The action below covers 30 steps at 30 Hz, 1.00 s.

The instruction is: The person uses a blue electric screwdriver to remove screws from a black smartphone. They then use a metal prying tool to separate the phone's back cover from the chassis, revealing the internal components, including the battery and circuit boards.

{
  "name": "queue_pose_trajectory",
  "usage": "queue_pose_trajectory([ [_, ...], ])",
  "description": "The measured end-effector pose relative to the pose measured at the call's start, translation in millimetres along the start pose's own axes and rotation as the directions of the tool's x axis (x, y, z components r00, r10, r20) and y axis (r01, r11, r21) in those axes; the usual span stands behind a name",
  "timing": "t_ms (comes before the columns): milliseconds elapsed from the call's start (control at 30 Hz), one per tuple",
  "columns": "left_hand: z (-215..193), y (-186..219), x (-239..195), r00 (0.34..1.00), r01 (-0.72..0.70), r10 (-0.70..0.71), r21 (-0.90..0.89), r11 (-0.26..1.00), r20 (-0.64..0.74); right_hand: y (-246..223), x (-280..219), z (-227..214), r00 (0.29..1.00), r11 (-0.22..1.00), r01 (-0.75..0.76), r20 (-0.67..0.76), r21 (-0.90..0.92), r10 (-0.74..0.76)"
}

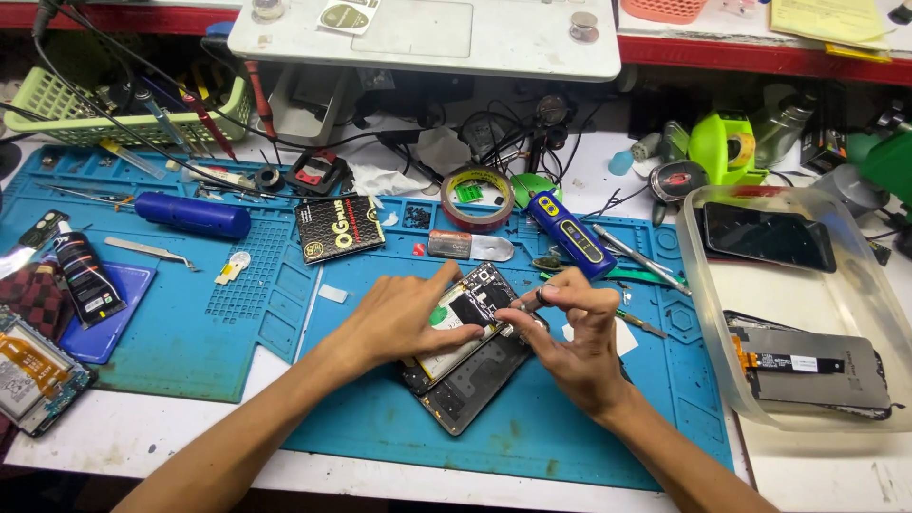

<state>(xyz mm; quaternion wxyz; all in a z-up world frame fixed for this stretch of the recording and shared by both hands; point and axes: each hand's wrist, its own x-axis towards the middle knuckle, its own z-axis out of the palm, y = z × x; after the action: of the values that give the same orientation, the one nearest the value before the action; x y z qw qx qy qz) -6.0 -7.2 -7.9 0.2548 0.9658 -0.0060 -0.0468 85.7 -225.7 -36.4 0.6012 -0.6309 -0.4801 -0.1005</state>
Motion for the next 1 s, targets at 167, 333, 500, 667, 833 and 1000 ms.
queue_pose_trajectory([
  [167, 2.6, -1.7, -1.3, 1.0, 0.0, 0.0, -0.019, 1.0, -0.017, -7.6, 2.1, 1.5, 0.999, 0.995, 0.025, -0.049, 0.096, -0.02],
  [333, 15.4, -8.9, -1.1, 0.999, -0.022, 0.022, -0.005, 1.0, -0.046, -23.6, 3.4, 5.3, 0.997, 0.99, 0.056, -0.054, 0.13, -0.049],
  [500, 30.8, -16.5, 1.5, 0.984, -0.012, 0.029, 0.093, 0.996, -0.178, -3.7, -12.8, -8.4, 0.992, 0.993, 0.073, -0.107, 0.098, -0.063],
  [667, 28.2, -14.0, 0.2, 0.985, -0.007, 0.021, 0.081, 0.997, -0.174, -13.4, -11.0, -9.2, 1.0, 0.972, 0.002, -0.013, 0.237, 0.002],
  [833, 32.3, -13.5, -1.5, 0.983, -0.011, 0.029, 0.102, 0.995, -0.18, -6.7, -23.1, -13.1, 0.995, 0.993, 0.101, -0.012, 0.06, -0.1],
  [1000, 28.7, -12.9, -0.8, 0.979, 0.0, 0.018, 0.092, 0.996, -0.202, -13.4, -24.9, -10.0, 0.999, 0.984, -0.009, 0.038, 0.176, 0.003],
])
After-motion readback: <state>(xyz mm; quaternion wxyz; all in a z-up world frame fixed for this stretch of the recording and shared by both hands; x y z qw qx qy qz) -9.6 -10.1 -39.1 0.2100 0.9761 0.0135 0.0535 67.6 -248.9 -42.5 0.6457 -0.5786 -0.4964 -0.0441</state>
